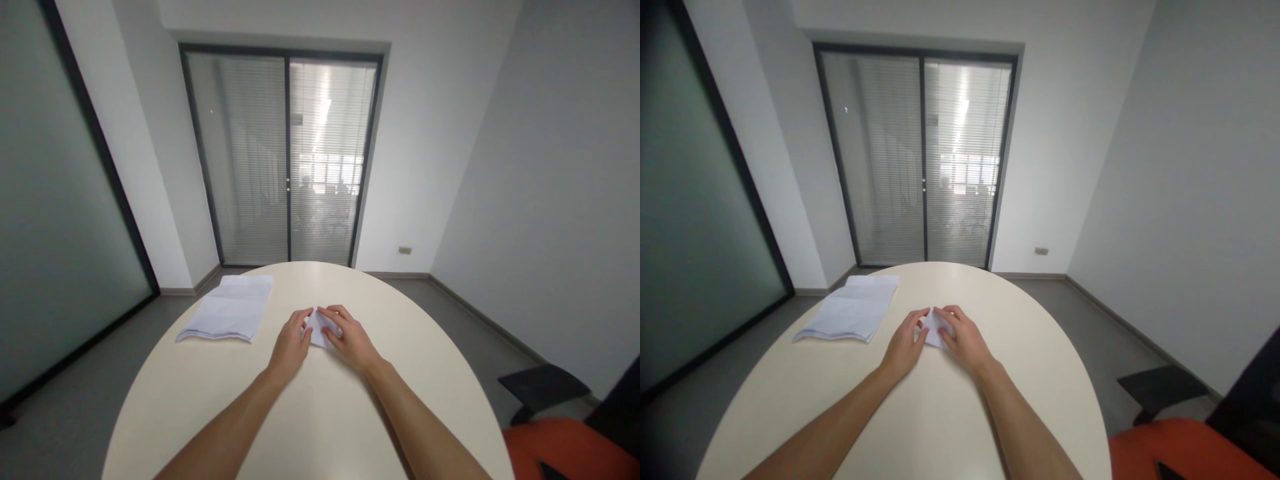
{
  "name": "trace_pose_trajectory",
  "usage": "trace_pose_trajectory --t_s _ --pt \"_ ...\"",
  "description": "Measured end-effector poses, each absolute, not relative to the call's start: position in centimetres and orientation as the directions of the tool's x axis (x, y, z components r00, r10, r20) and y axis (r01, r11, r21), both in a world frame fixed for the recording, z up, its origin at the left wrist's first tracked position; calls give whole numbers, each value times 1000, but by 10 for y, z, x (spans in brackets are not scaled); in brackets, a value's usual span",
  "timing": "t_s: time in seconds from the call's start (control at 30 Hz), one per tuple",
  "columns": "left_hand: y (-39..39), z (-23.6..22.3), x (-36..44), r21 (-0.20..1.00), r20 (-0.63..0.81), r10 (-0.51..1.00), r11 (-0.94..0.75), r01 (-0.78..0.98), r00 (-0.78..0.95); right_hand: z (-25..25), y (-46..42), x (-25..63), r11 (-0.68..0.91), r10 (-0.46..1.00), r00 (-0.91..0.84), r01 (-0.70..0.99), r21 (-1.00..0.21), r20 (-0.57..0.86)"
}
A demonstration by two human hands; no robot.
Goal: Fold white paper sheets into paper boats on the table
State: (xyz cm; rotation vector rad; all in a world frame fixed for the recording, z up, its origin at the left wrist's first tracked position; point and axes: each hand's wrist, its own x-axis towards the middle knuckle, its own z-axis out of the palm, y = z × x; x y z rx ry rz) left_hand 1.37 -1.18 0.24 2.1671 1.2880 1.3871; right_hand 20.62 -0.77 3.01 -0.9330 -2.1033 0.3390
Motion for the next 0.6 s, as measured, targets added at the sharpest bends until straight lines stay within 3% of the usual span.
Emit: trace_pose_trajectory --t_s 0.2,0.6 --pt "-18 12 14 523 661 729 -620 585 181 36 -11 205 728 675 -420 513 -455 606" --pt "-17 10 12 518 706 695 -638 570 136 37 -14 202 710 696 -426 527 -466 579"
